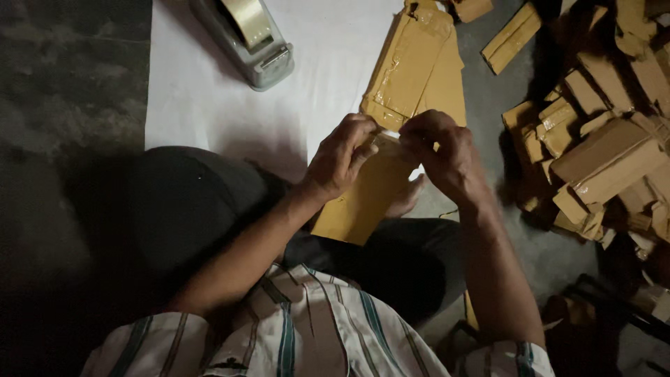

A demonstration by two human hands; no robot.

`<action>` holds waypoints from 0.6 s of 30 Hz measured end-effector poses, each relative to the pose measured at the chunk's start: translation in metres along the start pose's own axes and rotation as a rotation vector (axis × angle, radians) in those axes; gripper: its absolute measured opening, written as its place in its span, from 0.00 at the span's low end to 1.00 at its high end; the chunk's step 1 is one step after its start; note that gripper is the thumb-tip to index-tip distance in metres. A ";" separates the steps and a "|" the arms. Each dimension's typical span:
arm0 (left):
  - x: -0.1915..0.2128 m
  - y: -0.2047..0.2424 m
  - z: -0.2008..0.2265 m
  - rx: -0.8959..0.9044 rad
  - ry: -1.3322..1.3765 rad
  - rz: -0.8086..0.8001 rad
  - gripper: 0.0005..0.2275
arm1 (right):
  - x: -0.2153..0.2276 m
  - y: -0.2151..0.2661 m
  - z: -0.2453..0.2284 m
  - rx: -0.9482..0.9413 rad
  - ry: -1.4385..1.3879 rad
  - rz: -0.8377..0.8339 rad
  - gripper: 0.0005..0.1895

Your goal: The person sits on the floor and folds flat cardboard pieces into small rectangular boxes. They use a tape dispenser to apply clear packing tape to seal the flaps and edges, then place the finished boxes into a growing stack.

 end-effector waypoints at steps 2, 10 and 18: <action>0.000 0.002 -0.007 0.043 0.015 -0.003 0.18 | -0.006 -0.001 0.004 -0.088 -0.054 -0.031 0.09; 0.003 0.002 -0.007 0.005 0.056 0.034 0.23 | -0.007 -0.002 -0.008 -0.057 0.140 -0.044 0.07; 0.009 0.003 -0.002 -0.002 -0.032 0.081 0.25 | -0.009 0.026 0.015 -0.263 -0.453 0.279 0.11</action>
Point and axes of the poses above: each hand's wrist, its own y-axis away from the middle knuckle, its own x-axis out of the back of the hand, z = x × y, the point moved 9 cm from there along -y, towards the middle knuckle, and after that the axes turned 2 degrees about y, right-handed, at the moved point
